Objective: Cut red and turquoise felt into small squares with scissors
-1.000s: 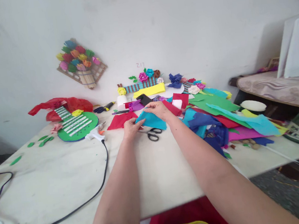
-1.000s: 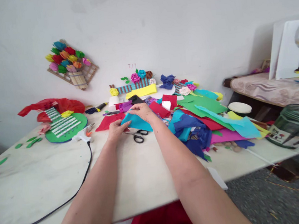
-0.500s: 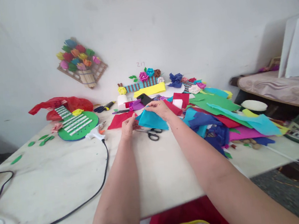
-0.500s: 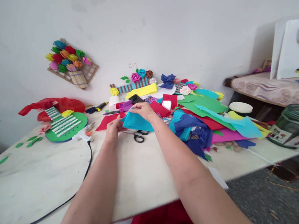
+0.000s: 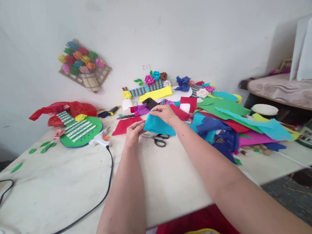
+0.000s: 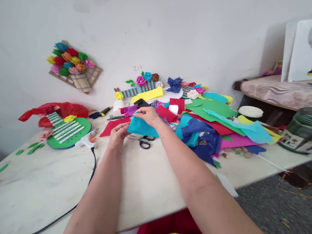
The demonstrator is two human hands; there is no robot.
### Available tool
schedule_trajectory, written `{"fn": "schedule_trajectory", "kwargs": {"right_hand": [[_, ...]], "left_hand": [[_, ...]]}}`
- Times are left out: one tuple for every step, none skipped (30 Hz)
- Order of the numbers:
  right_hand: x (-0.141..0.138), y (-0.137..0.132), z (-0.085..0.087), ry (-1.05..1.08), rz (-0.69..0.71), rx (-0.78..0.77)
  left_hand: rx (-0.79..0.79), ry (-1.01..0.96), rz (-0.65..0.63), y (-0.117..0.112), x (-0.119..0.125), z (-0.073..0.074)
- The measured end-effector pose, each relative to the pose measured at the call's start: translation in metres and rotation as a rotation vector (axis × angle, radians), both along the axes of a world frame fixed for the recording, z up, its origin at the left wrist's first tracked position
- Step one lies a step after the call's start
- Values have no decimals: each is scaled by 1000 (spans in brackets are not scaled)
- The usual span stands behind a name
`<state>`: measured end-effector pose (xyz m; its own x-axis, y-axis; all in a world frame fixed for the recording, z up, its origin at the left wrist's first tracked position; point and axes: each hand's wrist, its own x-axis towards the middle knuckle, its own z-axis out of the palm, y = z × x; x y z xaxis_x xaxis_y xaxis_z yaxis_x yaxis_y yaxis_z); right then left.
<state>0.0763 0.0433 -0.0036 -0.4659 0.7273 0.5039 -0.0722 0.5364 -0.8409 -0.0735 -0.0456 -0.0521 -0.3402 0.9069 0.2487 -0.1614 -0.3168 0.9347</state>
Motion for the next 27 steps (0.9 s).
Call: {"fn": "schedule_trajectory", "kwargs": {"right_hand": [[0,0,0,-1,-7,3],[0,0,0,-1,-14,5],[0,0,0,1,-21,6],[-1,0,1,5,-25,5],[-1,0,1,11,-25,1],[-1,-1,1,15,-24,-3],[-1,-1,2,19,-25,-8],[-1,-2,2,21,-27,-11],[-1,-2,3,21,-30,-12],[-1,-3,3,18,-36,-9],[-1,-3,3,15,-41,-5],[-2,-3,3,15,-46,2],[-2,-2,3,17,-50,10],[-3,-2,2,21,-52,18],[-4,-1,1,25,-53,25],[-5,0,0,29,-54,31],[-6,1,-1,30,-54,36],[-7,2,-2,32,-54,41],[-8,3,-3,32,-53,46],[-9,4,-4,34,-53,50],[-10,5,-4,37,-54,56],[-11,6,-5,39,-55,61],[-11,6,-6,40,-59,68],[-12,7,-6,38,-66,76],[-12,7,-7,34,-75,88],[-13,8,-8,29,-87,104],[-13,9,-9,24,-101,125]], "left_hand": [[2,-15,-9,0,0,0],[5,-29,-18,-1,0,0],[9,-41,-23,-1,0,1],[12,-52,-25,-1,0,1],[17,-62,-24,-1,0,1],[24,-69,-19,-2,0,1],[29,-74,-13,-2,0,1],[33,-74,-7,-2,1,1],[33,-70,-1,-2,1,1],[26,-57,4,-3,0,1],[15,-36,12,-3,0,1],[3,-7,21,-3,0,1],[-5,26,31,-3,-1,0],[-7,60,45,-3,-2,0],[-4,94,58,-3,-3,0],[7,122,72,-3,-3,0],[22,141,83,-3,-3,0],[36,152,89,-3,-3,1],[49,154,90,-3,-3,1],[56,150,83,-4,-3,2],[55,141,73,-4,-2,2],[46,128,66,-4,-2,3],[32,116,62,-4,-2,3],[16,111,63,-4,-1,3],[3,112,69,-4,-1,3],[-3,119,75,-4,-2,3],[-2,131,78,-4,-2,3]]}}
